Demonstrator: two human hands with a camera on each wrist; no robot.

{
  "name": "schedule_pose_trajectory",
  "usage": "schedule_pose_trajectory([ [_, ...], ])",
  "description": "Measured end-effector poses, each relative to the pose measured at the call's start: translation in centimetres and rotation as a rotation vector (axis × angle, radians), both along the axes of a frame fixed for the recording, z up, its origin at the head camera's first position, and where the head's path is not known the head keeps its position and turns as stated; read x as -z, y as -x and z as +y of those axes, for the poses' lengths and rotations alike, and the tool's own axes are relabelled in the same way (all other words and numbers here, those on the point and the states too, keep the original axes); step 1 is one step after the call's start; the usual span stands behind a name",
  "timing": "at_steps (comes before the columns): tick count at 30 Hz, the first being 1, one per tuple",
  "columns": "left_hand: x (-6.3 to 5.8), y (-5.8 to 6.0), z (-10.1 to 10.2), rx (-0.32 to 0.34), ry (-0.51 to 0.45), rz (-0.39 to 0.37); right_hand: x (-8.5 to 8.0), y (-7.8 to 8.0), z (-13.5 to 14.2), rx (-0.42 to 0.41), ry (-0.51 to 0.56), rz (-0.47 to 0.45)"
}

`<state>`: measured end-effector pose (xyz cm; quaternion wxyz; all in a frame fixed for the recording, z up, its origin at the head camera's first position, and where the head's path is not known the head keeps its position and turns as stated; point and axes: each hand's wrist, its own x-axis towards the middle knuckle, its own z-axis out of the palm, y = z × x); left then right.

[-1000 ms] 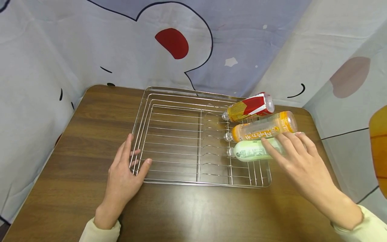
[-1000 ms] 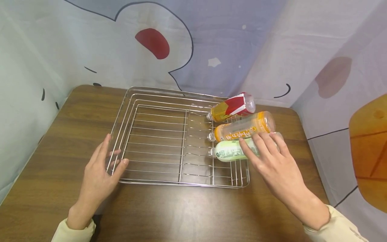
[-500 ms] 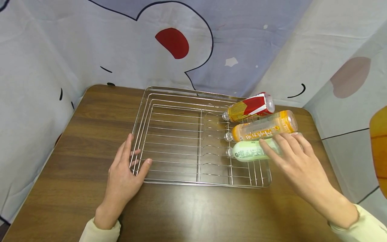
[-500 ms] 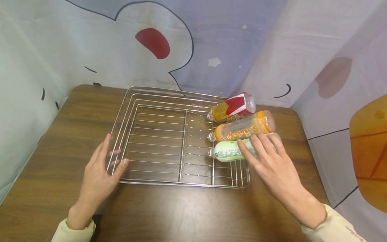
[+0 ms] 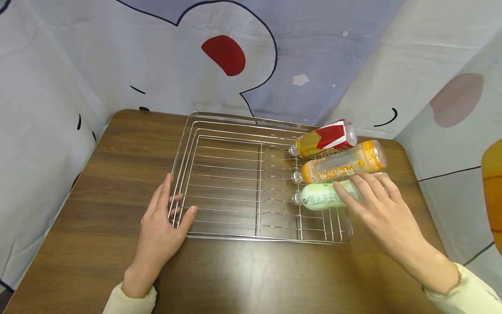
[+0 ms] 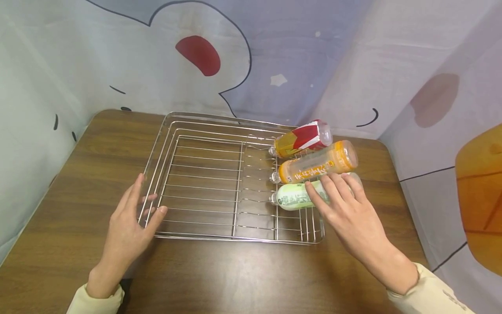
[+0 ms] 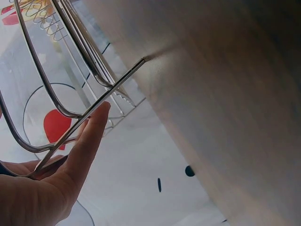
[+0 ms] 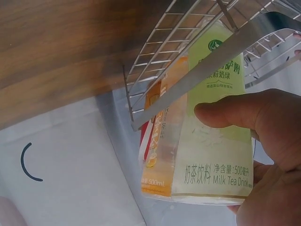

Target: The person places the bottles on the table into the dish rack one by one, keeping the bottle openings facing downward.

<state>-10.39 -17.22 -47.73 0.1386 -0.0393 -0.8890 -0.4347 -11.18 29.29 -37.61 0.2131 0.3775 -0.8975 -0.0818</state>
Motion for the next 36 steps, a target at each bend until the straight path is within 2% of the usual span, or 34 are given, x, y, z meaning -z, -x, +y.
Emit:
schedule_pose_trajectory([
  [9,-0.01,0.05,-0.03,-0.001,-0.002,0.019,0.08,0.05,-0.16,-0.008,-0.004,0.008],
  [30,-0.26,-0.04,-0.03,0.006,-0.01,-0.025,0.36,0.12,-0.43,-0.014,-0.001,0.021],
  [36,-0.36,-0.11,-0.01,0.009,-0.005,-0.04,0.17,0.19,-0.58,-0.042,0.049,0.016],
])
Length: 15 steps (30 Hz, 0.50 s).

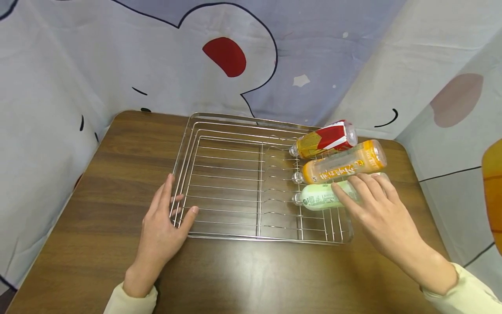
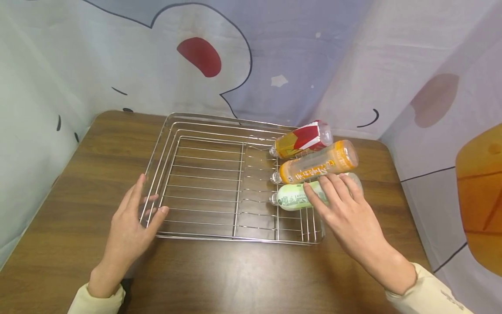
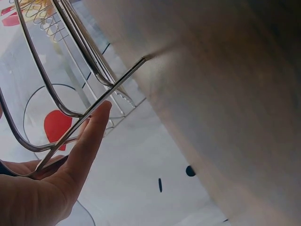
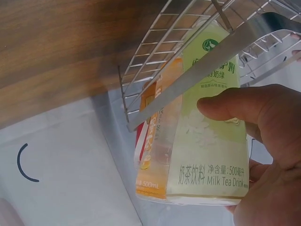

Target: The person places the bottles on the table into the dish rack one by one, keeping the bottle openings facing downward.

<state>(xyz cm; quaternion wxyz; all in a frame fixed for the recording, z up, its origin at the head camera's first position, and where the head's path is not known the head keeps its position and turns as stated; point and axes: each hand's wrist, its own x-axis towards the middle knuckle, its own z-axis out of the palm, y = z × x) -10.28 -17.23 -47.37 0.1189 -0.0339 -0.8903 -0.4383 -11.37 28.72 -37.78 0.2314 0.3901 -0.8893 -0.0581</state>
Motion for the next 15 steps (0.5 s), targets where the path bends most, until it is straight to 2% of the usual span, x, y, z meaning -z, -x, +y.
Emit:
schedule_pose_trajectory([
  [6,0.08,-0.01,-0.04,-0.001,0.0,-0.006,-0.24,0.0,0.07,0.005,-0.006,-0.036],
  [15,0.09,0.01,-0.03,0.003,-0.005,0.009,-0.33,-0.29,0.25,0.036,-0.048,-0.022],
])
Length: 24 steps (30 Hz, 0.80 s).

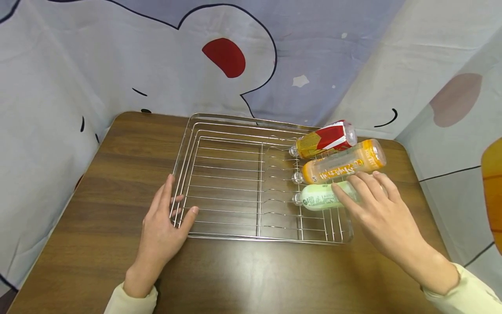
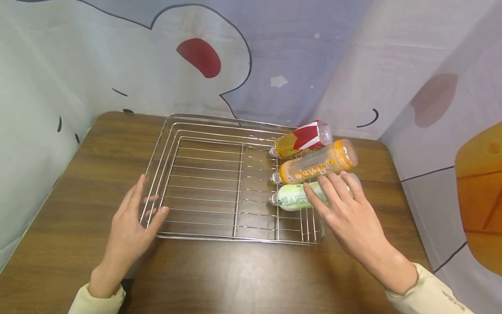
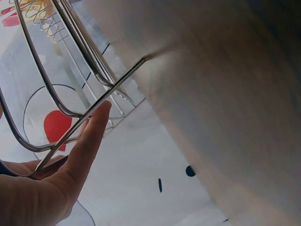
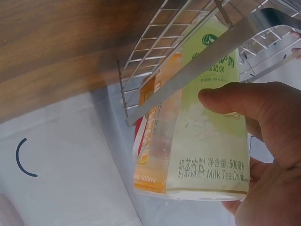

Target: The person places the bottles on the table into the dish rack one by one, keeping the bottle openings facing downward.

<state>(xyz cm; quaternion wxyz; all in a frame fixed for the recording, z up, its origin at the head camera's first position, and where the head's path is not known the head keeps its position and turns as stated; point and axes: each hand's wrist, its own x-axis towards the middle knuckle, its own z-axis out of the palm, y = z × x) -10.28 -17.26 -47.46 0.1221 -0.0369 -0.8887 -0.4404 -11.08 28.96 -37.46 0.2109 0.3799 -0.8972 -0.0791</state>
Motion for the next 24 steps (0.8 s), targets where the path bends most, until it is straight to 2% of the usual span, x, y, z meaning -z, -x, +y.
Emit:
schedule_pose_trajectory([
  [6,0.08,-0.11,0.0,0.0,-0.011,0.004,-0.2,-0.15,0.23,0.008,0.008,0.002],
  [11,0.04,-0.14,-0.07,-0.005,-0.009,0.004,-0.32,-0.1,0.22,-0.006,0.031,0.043],
  [24,0.09,-0.03,-0.04,-0.005,-0.005,0.008,-0.05,-0.25,0.12,-0.005,0.04,0.002],
])
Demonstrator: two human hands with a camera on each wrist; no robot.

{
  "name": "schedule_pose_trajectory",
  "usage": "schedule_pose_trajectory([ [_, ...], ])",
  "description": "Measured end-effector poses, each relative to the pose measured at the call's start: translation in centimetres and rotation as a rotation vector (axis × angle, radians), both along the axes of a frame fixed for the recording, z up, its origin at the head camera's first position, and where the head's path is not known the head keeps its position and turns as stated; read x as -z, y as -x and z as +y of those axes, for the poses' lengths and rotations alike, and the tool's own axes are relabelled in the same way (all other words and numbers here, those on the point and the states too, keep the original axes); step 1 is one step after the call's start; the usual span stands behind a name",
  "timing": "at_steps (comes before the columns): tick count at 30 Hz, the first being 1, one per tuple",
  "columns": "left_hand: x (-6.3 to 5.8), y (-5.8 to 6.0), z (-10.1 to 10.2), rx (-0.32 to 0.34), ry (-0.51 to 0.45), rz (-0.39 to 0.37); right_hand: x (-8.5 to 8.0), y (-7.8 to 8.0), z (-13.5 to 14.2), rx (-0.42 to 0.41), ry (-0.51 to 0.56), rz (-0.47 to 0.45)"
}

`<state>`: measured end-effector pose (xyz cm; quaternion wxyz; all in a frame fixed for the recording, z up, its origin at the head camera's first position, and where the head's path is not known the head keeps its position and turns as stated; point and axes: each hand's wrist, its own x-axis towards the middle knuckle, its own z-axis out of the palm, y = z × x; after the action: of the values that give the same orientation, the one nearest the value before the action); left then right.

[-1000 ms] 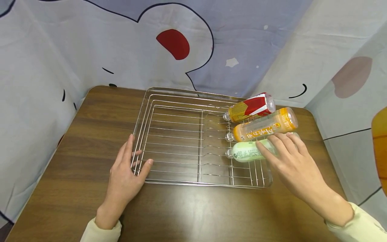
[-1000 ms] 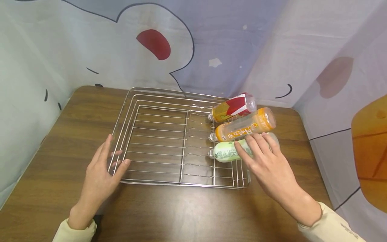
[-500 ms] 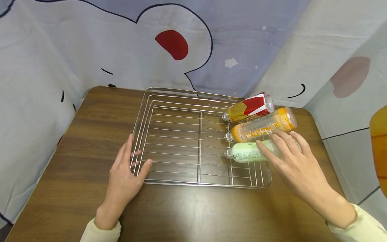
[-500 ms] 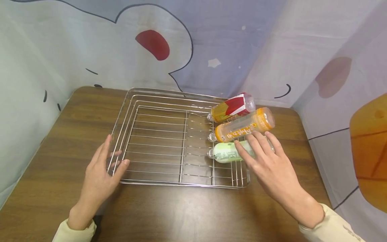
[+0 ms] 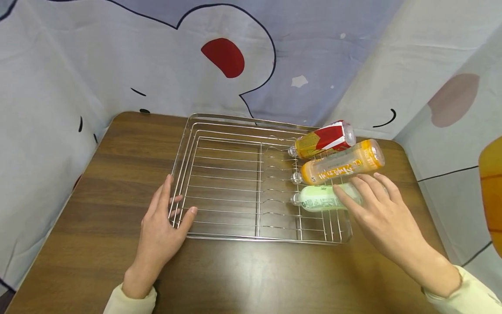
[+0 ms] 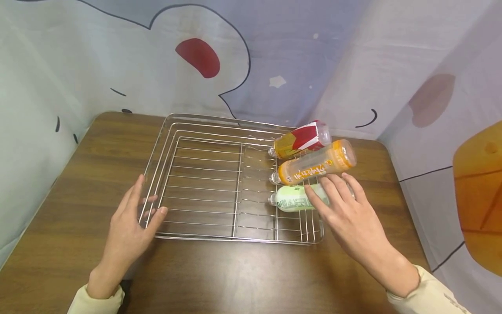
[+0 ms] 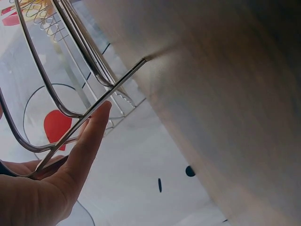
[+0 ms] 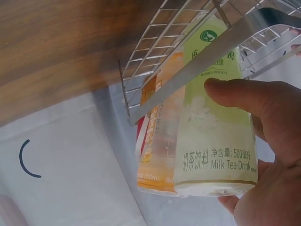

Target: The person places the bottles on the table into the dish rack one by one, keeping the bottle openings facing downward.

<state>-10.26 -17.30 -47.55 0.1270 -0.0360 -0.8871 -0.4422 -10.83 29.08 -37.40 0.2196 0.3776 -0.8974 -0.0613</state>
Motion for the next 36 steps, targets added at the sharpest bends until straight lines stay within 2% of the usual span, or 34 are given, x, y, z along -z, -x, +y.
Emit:
schedule_pose_trajectory([
  [4,0.02,0.04,0.04,0.003,0.001,-0.003,0.16,0.04,-0.06,-0.017,0.027,0.005],
  [14,0.03,0.04,-0.03,0.0,0.01,-0.005,0.5,-0.03,-0.18,-0.018,-0.002,0.05],
  [20,-0.03,0.01,0.0,0.001,0.01,-0.004,0.75,-0.03,-0.22,-0.042,0.023,0.071],
  [36,-0.04,-0.04,0.02,0.002,0.009,-0.015,0.55,0.15,-0.38,-0.04,0.023,0.075],
])
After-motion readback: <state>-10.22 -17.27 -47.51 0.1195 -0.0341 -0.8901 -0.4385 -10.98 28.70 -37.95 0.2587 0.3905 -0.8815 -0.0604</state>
